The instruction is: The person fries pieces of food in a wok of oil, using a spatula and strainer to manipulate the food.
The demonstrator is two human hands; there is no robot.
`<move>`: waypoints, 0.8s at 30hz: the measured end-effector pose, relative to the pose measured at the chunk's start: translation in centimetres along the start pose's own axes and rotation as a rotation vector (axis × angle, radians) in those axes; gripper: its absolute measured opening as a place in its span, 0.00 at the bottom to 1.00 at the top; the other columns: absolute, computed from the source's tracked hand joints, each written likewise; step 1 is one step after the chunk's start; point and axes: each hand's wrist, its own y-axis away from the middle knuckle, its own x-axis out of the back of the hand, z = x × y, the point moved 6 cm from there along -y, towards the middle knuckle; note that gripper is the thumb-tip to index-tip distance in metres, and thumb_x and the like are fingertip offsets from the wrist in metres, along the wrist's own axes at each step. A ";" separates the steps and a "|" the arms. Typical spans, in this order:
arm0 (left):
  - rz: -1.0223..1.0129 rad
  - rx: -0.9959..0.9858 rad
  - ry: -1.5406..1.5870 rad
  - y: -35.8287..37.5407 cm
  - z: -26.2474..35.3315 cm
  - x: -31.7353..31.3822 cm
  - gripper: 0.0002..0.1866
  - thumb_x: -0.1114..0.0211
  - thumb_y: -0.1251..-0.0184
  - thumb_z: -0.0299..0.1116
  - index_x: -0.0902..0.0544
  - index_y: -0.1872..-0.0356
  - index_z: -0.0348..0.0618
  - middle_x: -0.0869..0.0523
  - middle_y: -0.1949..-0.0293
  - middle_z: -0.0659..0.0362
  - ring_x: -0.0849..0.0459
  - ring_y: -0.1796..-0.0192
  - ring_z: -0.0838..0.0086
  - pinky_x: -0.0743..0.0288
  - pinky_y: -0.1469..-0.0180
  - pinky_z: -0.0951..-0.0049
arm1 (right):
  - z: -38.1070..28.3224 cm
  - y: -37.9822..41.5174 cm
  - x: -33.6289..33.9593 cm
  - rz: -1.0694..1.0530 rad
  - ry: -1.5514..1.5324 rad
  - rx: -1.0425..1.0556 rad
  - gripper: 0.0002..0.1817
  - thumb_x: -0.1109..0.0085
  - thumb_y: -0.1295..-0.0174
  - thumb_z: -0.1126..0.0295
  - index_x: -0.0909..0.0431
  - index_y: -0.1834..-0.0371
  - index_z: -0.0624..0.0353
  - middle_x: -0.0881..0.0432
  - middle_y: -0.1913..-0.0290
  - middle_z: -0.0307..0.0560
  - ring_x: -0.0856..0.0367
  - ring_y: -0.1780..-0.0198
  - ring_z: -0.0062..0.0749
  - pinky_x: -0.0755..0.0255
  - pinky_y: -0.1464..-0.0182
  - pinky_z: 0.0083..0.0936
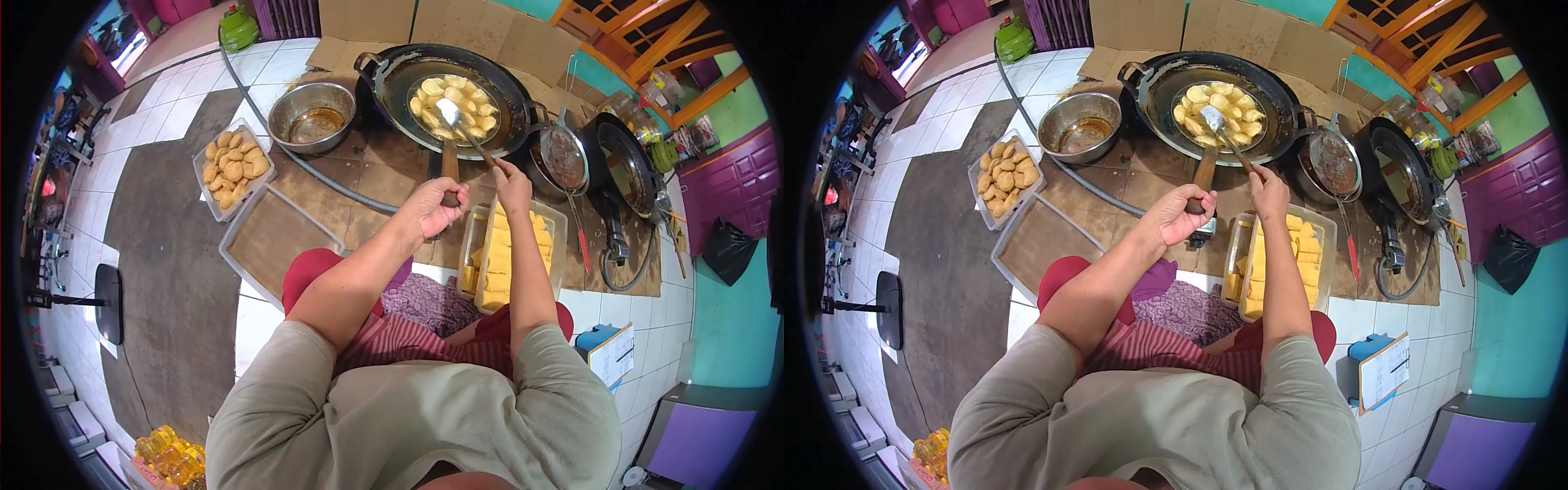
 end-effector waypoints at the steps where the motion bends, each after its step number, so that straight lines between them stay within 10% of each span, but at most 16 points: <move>1: 0.003 -0.004 -0.001 0.0 0.0 -0.1 0.11 0.45 0.47 0.14 0.33 0.63 0.26 0.25 0.66 0.51 0.24 0.71 0.75 0.24 0.69 0.83 | -0.2 0.2 0.3 0.002 -0.010 0.013 0.15 0.44 0.43 0.62 0.19 0.53 0.52 0.18 0.62 0.56 0.19 0.58 0.48 0.27 0.53 0.35; 24: -0.011 -0.002 -0.010 0.1 0.1 -0.3 0.12 0.44 0.49 0.13 0.34 0.62 0.26 0.25 0.65 0.50 0.24 0.70 0.75 0.24 0.69 0.83 | -1.4 4.3 3.9 -0.047 -0.241 0.075 0.15 0.42 0.41 0.67 0.21 0.50 0.55 0.16 0.60 0.51 0.17 0.59 0.34 0.28 0.55 0.24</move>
